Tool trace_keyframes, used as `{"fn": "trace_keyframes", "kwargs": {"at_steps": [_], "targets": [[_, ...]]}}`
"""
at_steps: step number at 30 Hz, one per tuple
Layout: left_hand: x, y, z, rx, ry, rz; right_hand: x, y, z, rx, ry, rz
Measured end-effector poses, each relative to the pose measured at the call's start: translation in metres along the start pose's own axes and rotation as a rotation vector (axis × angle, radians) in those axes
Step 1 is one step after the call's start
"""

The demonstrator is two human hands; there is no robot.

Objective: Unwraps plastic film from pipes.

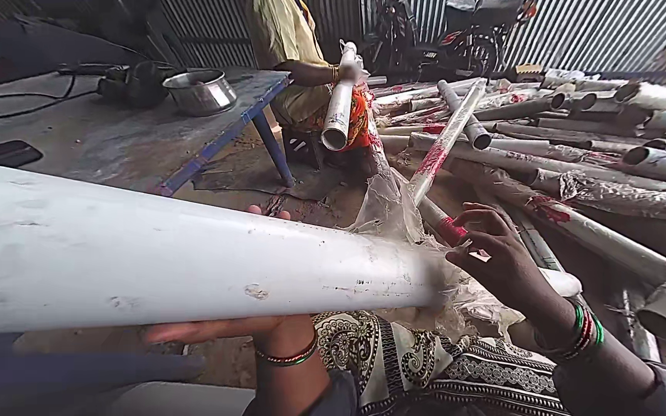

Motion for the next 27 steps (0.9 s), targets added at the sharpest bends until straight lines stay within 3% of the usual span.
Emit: {"fn": "trace_keyframes", "kwargs": {"at_steps": [3,6,13,15,17,19,21,22,24,27], "targets": [[-0.002,0.005,0.004,0.011,0.038,-0.04,-0.009,0.005,-0.007,-0.027,-0.039,-0.007],[-0.004,0.004,0.006,-0.048,-0.056,0.018,-0.018,0.011,-0.017,-0.053,-0.044,-0.017],[0.005,0.004,0.006,-0.074,-0.085,0.006,-0.028,-0.004,-0.044,-0.237,-0.048,0.253],[0.015,0.01,0.012,-0.005,-0.054,-0.07,-0.024,-0.003,-0.045,-0.241,-0.035,0.289],[0.032,0.019,0.021,0.11,0.026,-0.202,-0.017,0.003,-0.038,-0.14,-0.025,0.236],[0.029,0.017,0.02,0.103,0.014,-0.192,-0.018,0.019,-0.025,0.137,0.016,-0.074],[0.009,0.005,0.011,-0.032,-0.091,-0.011,-0.034,0.043,-0.004,0.461,0.262,-0.552],[0.001,0.0,0.007,-0.087,-0.102,0.05,-0.048,0.052,0.006,0.529,0.4,-0.658],[-0.004,-0.001,0.007,-0.112,-0.052,0.1,-0.074,0.061,0.02,0.523,0.53,-0.586],[0.007,0.003,0.011,-0.056,0.013,0.076,-0.078,0.05,0.029,0.403,0.474,-0.405]]}}
Point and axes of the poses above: each hand's wrist, its own z-axis away from the middle knuckle, its own x-axis out of the palm, y = z × x, the point moved 8 cm from there along -z, towards the middle knuckle, and after that the axes turned 11 degrees about -x, right-handed, at the moved point
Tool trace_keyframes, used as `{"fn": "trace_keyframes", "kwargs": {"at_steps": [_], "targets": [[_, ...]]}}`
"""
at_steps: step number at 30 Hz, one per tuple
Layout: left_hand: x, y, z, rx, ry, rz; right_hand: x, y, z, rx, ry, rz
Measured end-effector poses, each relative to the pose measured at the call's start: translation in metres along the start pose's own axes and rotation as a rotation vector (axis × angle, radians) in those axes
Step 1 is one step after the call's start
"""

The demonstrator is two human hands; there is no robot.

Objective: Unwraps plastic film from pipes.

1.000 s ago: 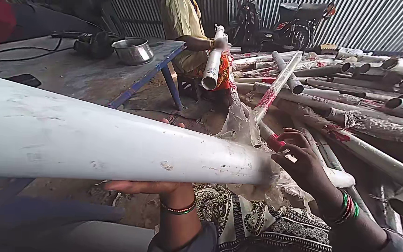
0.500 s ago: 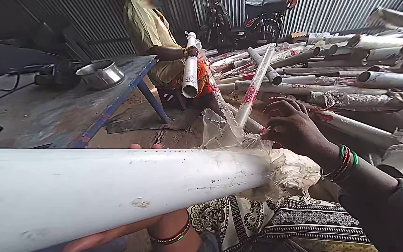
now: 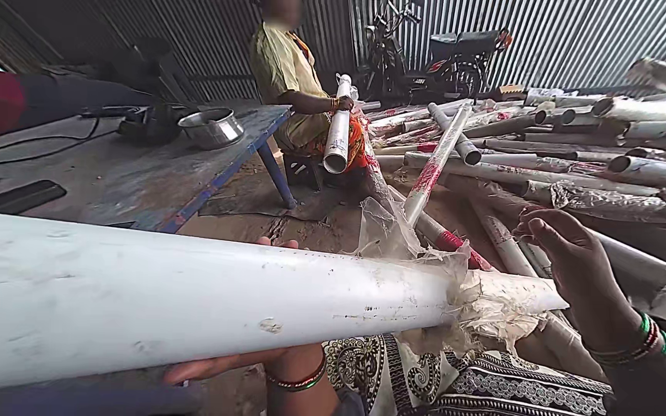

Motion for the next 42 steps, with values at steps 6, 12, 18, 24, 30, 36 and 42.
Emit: {"fn": "trace_keyframes", "kwargs": {"at_steps": [6,12,18,24,30,36,42], "targets": [[0.025,-0.012,0.007,-0.243,-0.294,0.238,0.072,-0.066,0.036,-0.574,-0.32,0.313],[0.08,-0.003,0.013,-0.328,-0.294,0.248,0.123,-0.12,0.049,-0.846,-0.358,0.454],[0.079,0.004,0.013,-0.302,-0.311,0.305,0.156,-0.135,0.049,-0.862,-0.487,0.365],[0.079,0.004,0.015,-0.333,-0.302,0.312,0.179,-0.134,0.044,-0.904,-0.587,0.367],[0.068,-0.004,0.009,-0.408,-0.244,0.381,0.185,-0.145,0.042,-1.158,-0.541,0.512],[0.047,-0.004,0.023,-0.397,-0.325,0.219,0.199,-0.123,0.025,-1.075,-0.612,0.6],[0.048,-0.01,0.014,-0.452,-0.449,0.287,0.211,-0.081,0.005,-0.821,-0.801,0.619]]}}
Point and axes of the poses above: each hand's wrist, its own z-axis away from the middle knuckle, its own x-axis out of the palm, y = z × x, the point moved 8 cm from there along -z, towards the middle knuckle, and after that the axes turned 11 degrees about -x, right-handed, at the moved point
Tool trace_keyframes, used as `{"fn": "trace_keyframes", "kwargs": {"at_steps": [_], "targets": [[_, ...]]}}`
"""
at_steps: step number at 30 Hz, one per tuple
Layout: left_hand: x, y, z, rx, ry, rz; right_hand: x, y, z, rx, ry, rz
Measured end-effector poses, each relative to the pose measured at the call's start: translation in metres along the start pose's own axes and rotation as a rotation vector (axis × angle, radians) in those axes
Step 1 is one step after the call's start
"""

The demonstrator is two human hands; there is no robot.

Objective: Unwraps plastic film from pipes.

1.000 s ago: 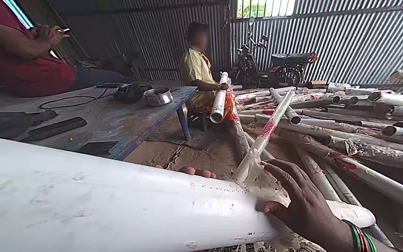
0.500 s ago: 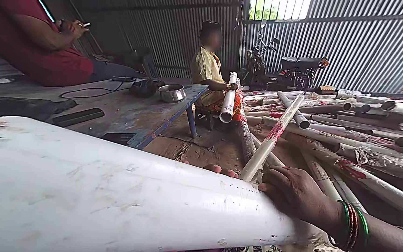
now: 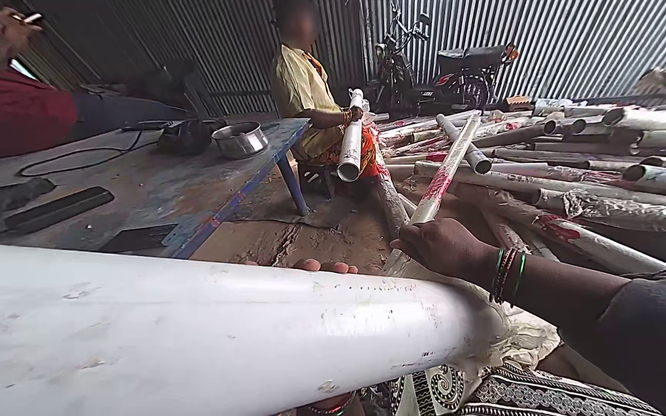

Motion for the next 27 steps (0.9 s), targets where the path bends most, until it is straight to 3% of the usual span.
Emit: {"fn": "trace_keyframes", "kwargs": {"at_steps": [6,12,15,17,20,22,24,27], "targets": [[-0.022,0.013,0.006,-0.088,-0.179,-0.032,0.037,0.027,0.01,0.256,-0.433,-0.206],[-0.018,0.014,0.004,-0.08,-0.12,-0.006,0.064,0.047,0.026,0.364,-0.517,-0.297],[-0.025,0.016,0.002,0.075,0.023,0.044,0.067,0.047,0.032,0.428,-0.519,-0.366],[-0.018,0.012,0.004,0.064,0.148,0.137,0.064,0.05,0.039,0.447,-0.418,-0.471],[-0.014,0.007,0.007,-0.093,-0.147,-0.05,0.047,0.065,0.06,0.572,-0.179,-0.68],[-0.017,0.005,0.008,-0.087,-0.205,-0.031,0.03,0.096,0.097,0.843,0.085,-0.803],[-0.007,0.002,0.006,-0.016,-0.124,0.035,0.003,0.121,0.145,1.021,0.295,-0.762],[0.0,0.001,0.001,0.007,-0.083,0.054,-0.028,0.109,0.197,1.038,0.433,-0.585]]}}
Point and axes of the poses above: each hand's wrist, its own z-axis away from the middle knuckle, its own x-axis out of the palm, y = z × x, the point moved 8 cm from there along -z, towards the middle knuckle, and after that the axes turned 11 degrees about -x, right-handed, at the moved point
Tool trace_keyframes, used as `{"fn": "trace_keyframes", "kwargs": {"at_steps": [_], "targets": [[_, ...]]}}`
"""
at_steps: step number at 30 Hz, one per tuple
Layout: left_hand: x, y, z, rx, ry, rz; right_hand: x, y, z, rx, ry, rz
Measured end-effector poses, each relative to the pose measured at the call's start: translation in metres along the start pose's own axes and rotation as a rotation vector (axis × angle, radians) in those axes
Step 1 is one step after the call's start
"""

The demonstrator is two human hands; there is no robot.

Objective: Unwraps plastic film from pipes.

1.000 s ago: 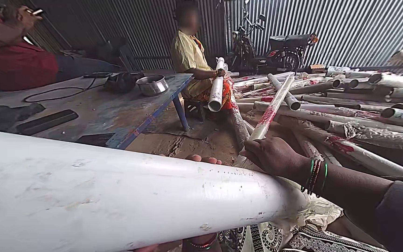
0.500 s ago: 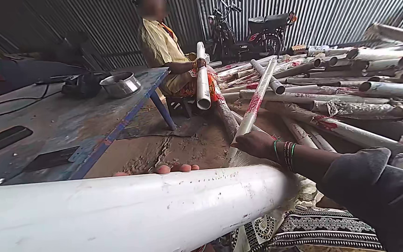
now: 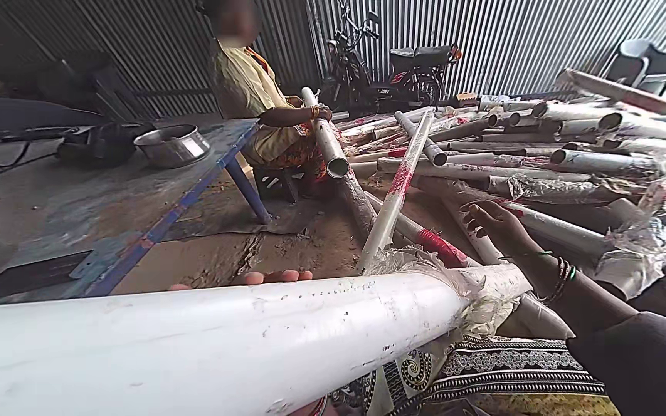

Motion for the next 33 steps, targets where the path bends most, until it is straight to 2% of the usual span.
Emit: {"fn": "trace_keyframes", "kwargs": {"at_steps": [3,7,9,10,12,13,14,16,18,20,21,23,25,27,29,31,33], "targets": [[0.003,0.001,-0.006,-0.053,-0.024,-0.04,-0.008,-0.007,0.058,-0.204,-0.036,0.157],[0.008,0.004,-0.015,-0.088,0.005,-0.091,0.004,-0.03,0.119,-0.618,-0.033,0.198],[0.013,0.009,-0.018,-0.001,0.003,-0.254,0.012,-0.04,0.131,-0.739,-0.042,0.206],[0.023,0.011,-0.017,0.093,0.006,-0.444,0.014,-0.045,0.132,-0.783,-0.035,0.237],[0.063,0.004,-0.023,0.299,0.315,-0.548,0.011,-0.055,0.13,-0.847,0.012,0.307],[0.077,0.0,-0.024,0.352,0.407,-0.56,0.007,-0.058,0.127,-0.872,0.042,0.317],[0.085,0.0,-0.024,0.366,0.418,-0.647,0.002,-0.062,0.124,-0.893,0.073,0.305],[0.09,0.008,-0.028,0.43,0.401,-0.813,-0.013,-0.066,0.119,-0.924,0.118,0.254],[0.084,0.014,-0.031,0.497,0.311,-0.854,-0.029,-0.066,0.118,-0.939,0.143,0.203],[0.105,0.001,-0.048,0.628,0.526,-0.876,-0.044,-0.062,0.123,-0.978,0.191,0.166],[0.108,0.002,-0.058,0.665,0.567,-0.944,-0.05,-0.057,0.128,-1.008,0.221,0.155],[0.1,0.013,-0.076,0.675,0.44,-1.084,-0.06,-0.041,0.143,-1.034,0.28,0.134],[0.102,0.006,-0.098,0.614,0.405,-0.952,-0.067,-0.02,0.163,-1.015,0.317,0.152],[0.109,-0.004,-0.11,0.576,0.379,-0.825,-0.074,0.009,0.177,-0.895,0.337,0.193],[0.119,-0.009,-0.113,0.59,0.367,-0.837,-0.087,0.035,0.182,-0.698,0.366,0.211],[0.129,-0.013,-0.109,0.603,0.389,-0.863,-0.105,0.042,0.181,-0.555,0.386,0.186],[0.134,-0.014,-0.103,0.584,0.388,-0.875,-0.119,0.029,0.176,-0.573,0.406,0.153]]}}
Point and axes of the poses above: each hand's wrist, its own z-axis away from the middle knuckle, its own x-axis out of the palm, y = z × x, the point moved 8 cm from there along -z, towards the middle knuckle, and after that the axes turned 11 degrees about -x, right-handed, at the moved point
